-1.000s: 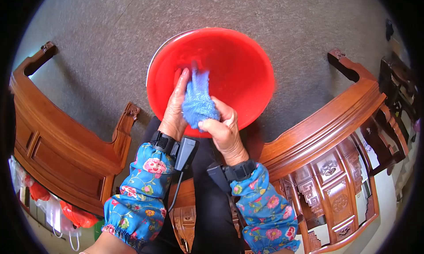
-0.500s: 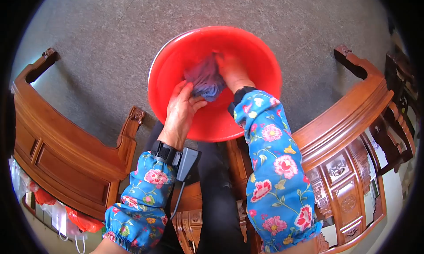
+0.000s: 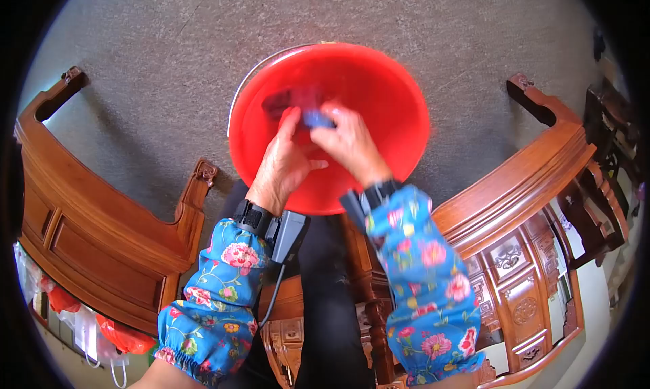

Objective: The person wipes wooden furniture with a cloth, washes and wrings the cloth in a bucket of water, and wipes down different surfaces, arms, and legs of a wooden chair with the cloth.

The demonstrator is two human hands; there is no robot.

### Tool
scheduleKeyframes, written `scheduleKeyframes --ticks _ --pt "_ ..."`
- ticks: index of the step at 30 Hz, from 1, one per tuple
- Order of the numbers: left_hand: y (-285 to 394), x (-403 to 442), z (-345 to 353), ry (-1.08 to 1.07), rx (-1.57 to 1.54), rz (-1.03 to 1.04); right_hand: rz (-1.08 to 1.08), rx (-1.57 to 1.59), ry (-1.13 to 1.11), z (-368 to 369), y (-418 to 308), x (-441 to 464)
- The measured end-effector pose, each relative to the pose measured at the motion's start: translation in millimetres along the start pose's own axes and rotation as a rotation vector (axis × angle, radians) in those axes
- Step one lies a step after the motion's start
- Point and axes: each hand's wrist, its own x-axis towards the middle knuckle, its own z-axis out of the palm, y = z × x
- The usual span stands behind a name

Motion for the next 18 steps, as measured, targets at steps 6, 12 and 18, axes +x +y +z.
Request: scheduleKeyframes --ticks 6,12,18 --pt "4 -1 3 -0.011 -0.225 -0.02 0.133 0.592 0.066 1 -85 -65" --pt "-15 6 -3 0.181 -0.086 0.228 0.11 0.258 0.134 23 -42 -29" --pt "-12 3 -3 0.19 0.193 0.242 -0.14 -0.548 -0.006 1 56 28"
